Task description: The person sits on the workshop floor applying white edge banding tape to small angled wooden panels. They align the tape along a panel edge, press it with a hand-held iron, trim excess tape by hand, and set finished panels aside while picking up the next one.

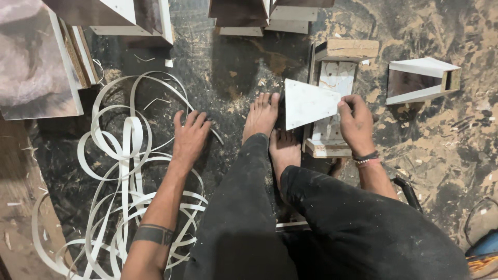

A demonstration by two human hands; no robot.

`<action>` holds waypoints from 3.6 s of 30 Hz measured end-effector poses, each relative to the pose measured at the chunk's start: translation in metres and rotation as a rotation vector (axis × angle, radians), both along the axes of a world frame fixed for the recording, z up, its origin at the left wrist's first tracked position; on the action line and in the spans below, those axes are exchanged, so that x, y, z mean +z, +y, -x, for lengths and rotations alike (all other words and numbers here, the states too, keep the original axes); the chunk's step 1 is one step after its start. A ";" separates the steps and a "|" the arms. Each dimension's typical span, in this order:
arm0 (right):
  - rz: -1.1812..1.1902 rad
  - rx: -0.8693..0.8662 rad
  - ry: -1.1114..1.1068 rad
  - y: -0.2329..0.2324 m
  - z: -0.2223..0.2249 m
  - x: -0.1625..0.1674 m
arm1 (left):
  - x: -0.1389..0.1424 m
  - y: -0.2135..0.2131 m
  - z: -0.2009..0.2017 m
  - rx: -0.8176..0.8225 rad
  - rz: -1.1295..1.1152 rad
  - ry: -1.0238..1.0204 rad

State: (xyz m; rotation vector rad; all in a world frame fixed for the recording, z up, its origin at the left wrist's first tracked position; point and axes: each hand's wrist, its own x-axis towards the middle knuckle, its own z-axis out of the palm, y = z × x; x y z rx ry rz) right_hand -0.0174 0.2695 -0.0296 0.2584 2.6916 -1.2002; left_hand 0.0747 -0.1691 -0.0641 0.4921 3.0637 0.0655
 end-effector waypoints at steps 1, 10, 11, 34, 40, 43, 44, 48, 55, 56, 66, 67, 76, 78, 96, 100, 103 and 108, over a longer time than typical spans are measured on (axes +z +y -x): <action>-0.011 0.002 -0.014 -0.001 0.000 0.000 | 0.002 0.001 0.000 0.006 -0.024 -0.001; 0.359 -0.124 -0.075 -0.031 -0.010 0.000 | 0.033 0.018 0.016 0.034 -0.205 0.023; 0.266 -0.071 0.062 -0.030 -0.010 0.007 | 0.038 0.020 0.020 0.045 -0.224 0.001; 0.592 -0.328 -0.105 -0.015 0.000 0.006 | 0.078 0.125 0.145 -0.156 -0.547 -0.206; 0.534 -0.357 -0.095 -0.015 0.007 -0.001 | 0.069 0.143 0.161 -0.163 -0.619 -0.103; 0.539 -0.340 -0.086 -0.012 0.006 -0.003 | 0.068 0.146 0.159 -0.181 -0.641 -0.149; 0.523 -0.342 -0.090 -0.012 0.005 -0.004 | 0.067 0.147 0.159 -0.179 -0.644 -0.173; 0.531 -0.344 -0.084 -0.012 0.007 -0.007 | 0.063 0.158 0.160 -0.212 -0.642 -0.051; 0.494 -0.344 -0.060 -0.014 0.008 -0.003 | 0.061 0.167 0.160 -0.313 -0.521 -0.029; 0.478 -0.340 -0.073 -0.013 0.007 -0.001 | 0.061 0.167 0.160 -0.332 -0.483 -0.006; 0.113 -0.127 0.092 0.052 -0.037 0.028 | 0.061 0.162 0.165 -0.414 -0.401 0.036; -0.009 -0.149 0.062 0.070 -0.051 0.034 | 0.061 0.160 0.164 -0.416 -0.392 0.038; -0.529 -0.100 -0.381 0.205 -0.173 0.045 | 0.059 0.167 0.162 -0.437 -0.351 0.101; -0.493 -0.068 -0.446 0.219 -0.196 0.037 | 0.059 0.167 0.160 -0.412 -0.353 0.039; -0.320 0.242 -0.057 0.098 -0.033 0.116 | 0.044 0.170 0.159 -0.391 -0.343 0.090; -0.383 0.451 0.090 0.042 0.013 0.122 | 0.041 0.170 0.160 -0.379 -0.357 0.087; -0.493 0.543 0.065 0.022 0.030 0.121 | 0.038 0.169 0.161 -0.388 -0.366 0.094; -0.536 0.628 0.099 0.013 0.038 0.121 | 0.036 0.168 0.162 -0.376 -0.406 0.058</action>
